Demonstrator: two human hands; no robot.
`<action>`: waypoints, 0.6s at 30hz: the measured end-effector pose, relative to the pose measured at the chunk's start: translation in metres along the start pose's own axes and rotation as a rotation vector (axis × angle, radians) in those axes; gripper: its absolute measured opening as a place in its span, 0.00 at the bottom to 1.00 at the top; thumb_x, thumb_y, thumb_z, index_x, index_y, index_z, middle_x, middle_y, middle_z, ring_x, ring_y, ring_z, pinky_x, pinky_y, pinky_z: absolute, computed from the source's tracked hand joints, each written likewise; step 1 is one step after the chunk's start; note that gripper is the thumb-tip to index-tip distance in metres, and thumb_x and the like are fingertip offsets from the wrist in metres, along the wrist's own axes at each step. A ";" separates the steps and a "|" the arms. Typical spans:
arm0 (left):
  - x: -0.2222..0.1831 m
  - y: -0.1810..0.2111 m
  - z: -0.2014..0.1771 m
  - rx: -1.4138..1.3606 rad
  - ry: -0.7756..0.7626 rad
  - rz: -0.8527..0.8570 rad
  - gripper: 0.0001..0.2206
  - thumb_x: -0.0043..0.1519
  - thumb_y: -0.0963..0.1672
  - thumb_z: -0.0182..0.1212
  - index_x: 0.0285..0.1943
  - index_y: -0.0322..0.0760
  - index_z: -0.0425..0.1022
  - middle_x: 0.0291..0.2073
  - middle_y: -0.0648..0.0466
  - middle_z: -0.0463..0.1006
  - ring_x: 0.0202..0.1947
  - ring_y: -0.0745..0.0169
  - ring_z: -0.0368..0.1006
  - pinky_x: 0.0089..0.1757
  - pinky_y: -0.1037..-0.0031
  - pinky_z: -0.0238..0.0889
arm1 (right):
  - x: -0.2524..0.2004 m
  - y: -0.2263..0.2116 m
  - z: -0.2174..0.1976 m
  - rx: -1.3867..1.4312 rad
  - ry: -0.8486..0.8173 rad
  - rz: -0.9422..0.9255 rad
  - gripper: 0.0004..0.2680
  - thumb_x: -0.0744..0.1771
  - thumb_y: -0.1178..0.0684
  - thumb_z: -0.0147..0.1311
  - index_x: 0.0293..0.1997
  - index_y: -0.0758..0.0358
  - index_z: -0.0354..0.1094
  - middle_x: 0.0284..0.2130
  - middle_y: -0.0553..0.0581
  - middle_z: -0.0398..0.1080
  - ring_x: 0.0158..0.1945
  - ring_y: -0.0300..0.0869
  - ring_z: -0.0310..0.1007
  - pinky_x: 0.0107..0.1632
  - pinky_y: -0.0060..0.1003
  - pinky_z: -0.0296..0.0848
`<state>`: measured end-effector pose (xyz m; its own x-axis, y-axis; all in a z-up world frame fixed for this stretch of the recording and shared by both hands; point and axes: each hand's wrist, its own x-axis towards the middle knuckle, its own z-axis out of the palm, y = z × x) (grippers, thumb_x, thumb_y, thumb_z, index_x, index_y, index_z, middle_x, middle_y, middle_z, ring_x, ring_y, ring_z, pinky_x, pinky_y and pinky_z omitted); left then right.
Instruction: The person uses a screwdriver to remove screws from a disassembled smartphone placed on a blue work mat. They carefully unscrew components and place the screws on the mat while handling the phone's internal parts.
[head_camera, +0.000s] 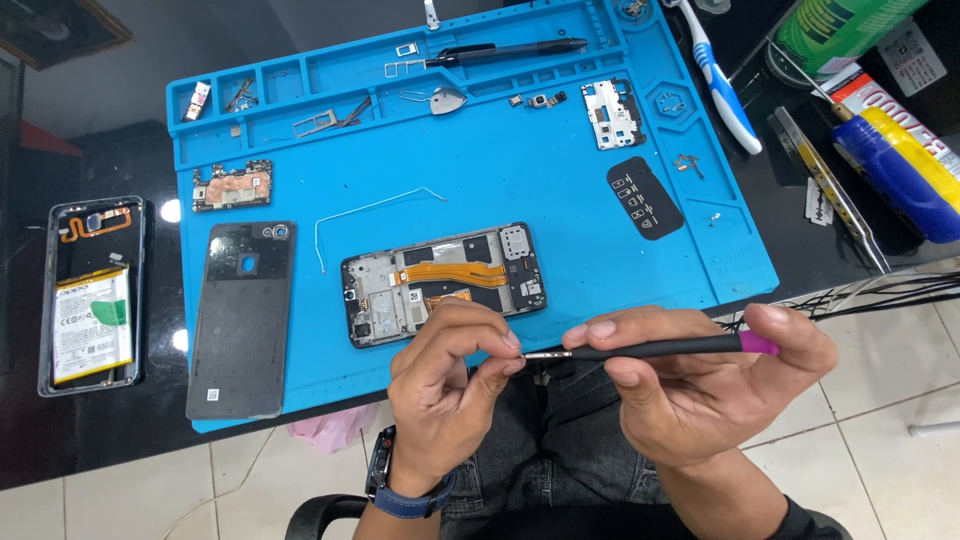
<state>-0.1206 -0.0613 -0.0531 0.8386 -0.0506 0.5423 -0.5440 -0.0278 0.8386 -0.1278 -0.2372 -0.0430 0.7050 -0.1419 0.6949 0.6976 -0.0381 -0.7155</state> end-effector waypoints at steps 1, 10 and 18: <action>0.001 0.000 0.000 0.001 0.000 0.001 0.05 0.68 0.44 0.59 0.43 0.37 0.74 0.38 0.50 0.76 0.40 0.56 0.73 0.41 0.69 0.71 | 0.000 0.000 0.000 0.001 0.000 -0.001 0.22 0.69 0.62 0.51 0.68 0.48 0.41 0.33 0.69 0.71 0.30 0.52 0.78 0.41 0.51 0.91; 0.002 0.001 0.001 0.094 0.020 0.062 0.02 0.66 0.40 0.62 0.43 0.37 0.75 0.38 0.50 0.77 0.39 0.55 0.74 0.43 0.67 0.70 | 0.005 -0.004 0.001 -0.134 -0.043 -0.072 0.23 0.68 0.61 0.53 0.64 0.49 0.40 0.33 0.72 0.72 0.31 0.53 0.81 0.43 0.49 0.90; -0.009 -0.002 -0.002 0.030 0.112 0.017 0.19 0.62 0.49 0.68 0.56 0.34 0.74 0.47 0.49 0.72 0.35 0.63 0.68 0.40 0.75 0.73 | 0.050 0.017 -0.017 -0.164 -0.169 -0.265 0.21 0.71 0.66 0.47 0.67 0.53 0.39 0.29 0.73 0.70 0.30 0.56 0.80 0.39 0.47 0.90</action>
<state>-0.1267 -0.0584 -0.0594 0.8260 0.0601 0.5604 -0.5576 -0.0575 0.8281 -0.0832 -0.2612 -0.0219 0.5228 0.0591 0.8504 0.8390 -0.2125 -0.5010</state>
